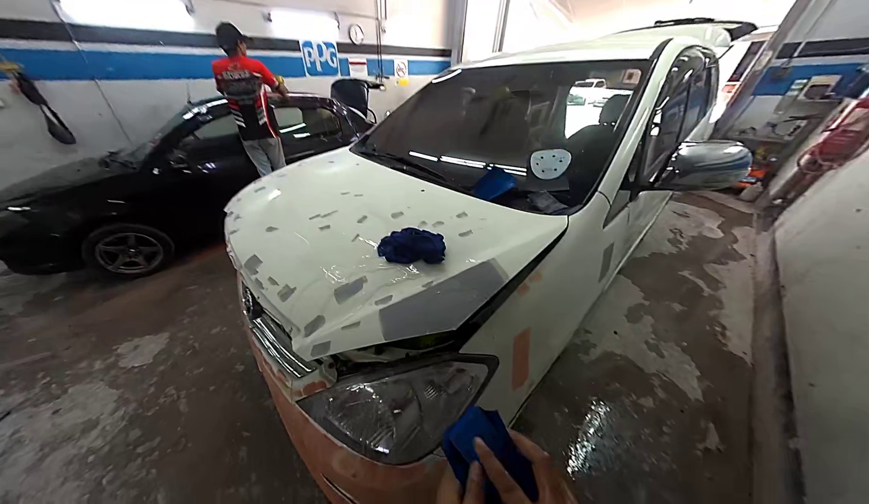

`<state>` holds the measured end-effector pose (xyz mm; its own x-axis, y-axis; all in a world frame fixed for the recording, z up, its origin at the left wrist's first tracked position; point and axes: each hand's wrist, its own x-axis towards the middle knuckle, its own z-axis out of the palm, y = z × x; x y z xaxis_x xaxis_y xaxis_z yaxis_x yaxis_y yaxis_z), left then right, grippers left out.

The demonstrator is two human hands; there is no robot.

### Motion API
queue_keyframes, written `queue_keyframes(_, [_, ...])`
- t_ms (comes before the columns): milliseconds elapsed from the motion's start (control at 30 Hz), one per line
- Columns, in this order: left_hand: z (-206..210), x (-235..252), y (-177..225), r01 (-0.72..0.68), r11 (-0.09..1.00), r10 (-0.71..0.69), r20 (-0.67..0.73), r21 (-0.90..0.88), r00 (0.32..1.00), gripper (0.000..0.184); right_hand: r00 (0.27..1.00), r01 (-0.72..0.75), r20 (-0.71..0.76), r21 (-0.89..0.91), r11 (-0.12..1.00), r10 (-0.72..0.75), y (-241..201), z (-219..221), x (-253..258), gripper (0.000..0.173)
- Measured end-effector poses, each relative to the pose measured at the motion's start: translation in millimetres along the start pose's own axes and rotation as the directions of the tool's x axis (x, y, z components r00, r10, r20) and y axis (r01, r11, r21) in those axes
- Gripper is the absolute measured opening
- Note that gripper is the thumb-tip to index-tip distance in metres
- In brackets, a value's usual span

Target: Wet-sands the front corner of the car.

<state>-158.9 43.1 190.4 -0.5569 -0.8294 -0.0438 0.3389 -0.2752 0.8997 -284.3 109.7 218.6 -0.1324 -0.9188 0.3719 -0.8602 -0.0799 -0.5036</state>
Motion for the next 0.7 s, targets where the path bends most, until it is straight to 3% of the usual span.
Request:
queue_keyframes(100, [-21, 25, 22, 0.123, 0.985, -0.135, 0.095, 0.123, 0.986, 0.044, 0.996, 0.077, 0.061, -0.192, 0.978, -0.066, 0, 12, 34, 0.086])
queue_keyframes(167, [-39, 44, 33, 0.167, 0.970, -0.198, 0.177, 0.174, 0.964, 0.039, 0.990, 0.141, 0.047, -0.293, 0.946, -0.134, 7, 24, 58, 0.080])
queue_keyframes(233, [-63, 66, 39, 0.137, 0.971, -0.191, 0.287, 0.198, 0.939, 0.033, 0.975, 0.213, 0.021, -0.342, 0.915, -0.219, 20, 37, 81, 0.062])
queue_keyframes(333, [-100, 98, 46, 0.026, 0.923, -0.179, 0.370, 0.383, 0.912, 0.042, 0.953, 0.291, 0.016, -0.339, 0.895, -0.303, 40, 45, 120, 0.053])
queue_keyframes(400, [-123, 111, 59, -0.055, 0.878, -0.122, 0.333, 0.475, 0.935, 0.048, 0.948, 0.312, 0.040, -0.310, 0.898, -0.315, 50, 43, 153, 0.051])
queue_keyframes(500, [-157, 120, 73, -0.209, 0.870, 0.149, 0.166, 0.445, 0.975, 0.040, 0.939, 0.337, 0.046, -0.303, 0.891, -0.340, 71, 48, 199, 0.058])
queue_keyframes(600, [-190, 123, 80, -0.306, 0.835, 0.368, -0.052, 0.458, 0.928, 0.033, 0.919, 0.387, 0.065, -0.343, 0.856, -0.389, 94, 56, 237, 0.061])
queue_keyframes(700, [-215, 119, 82, -0.329, 0.793, 0.486, -0.207, 0.513, 0.849, 0.031, 0.895, 0.443, 0.119, -0.333, 0.832, -0.429, 113, 62, 262, 0.057])
